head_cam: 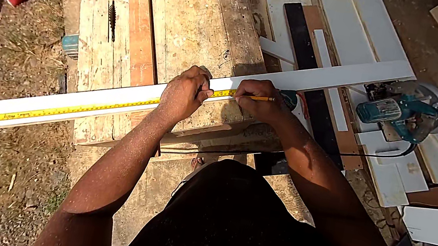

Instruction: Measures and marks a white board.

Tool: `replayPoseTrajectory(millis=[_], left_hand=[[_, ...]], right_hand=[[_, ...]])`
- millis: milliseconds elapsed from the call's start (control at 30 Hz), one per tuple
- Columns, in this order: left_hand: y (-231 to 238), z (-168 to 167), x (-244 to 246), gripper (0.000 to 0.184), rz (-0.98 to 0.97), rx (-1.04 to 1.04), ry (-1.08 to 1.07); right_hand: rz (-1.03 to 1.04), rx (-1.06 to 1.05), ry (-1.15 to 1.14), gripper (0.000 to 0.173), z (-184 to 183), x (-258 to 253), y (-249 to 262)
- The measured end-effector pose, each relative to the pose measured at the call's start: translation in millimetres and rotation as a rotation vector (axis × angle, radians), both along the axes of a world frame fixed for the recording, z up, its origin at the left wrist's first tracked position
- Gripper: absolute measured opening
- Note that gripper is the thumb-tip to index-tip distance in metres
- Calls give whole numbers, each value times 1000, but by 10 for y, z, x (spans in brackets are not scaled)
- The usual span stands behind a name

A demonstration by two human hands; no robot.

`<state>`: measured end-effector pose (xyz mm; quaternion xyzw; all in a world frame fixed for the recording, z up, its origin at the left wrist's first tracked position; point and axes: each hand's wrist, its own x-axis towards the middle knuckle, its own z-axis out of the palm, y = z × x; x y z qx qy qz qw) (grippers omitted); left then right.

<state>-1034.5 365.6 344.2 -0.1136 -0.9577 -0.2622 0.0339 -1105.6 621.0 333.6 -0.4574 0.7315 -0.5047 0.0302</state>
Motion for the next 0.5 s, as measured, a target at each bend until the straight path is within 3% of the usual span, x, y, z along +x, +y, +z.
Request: replayPoseTrajectory(millis=[500], left_hand=[[5,25,6,24,6,-2,-13]], right_hand=[[4,25,12,16,15,-2,-3]])
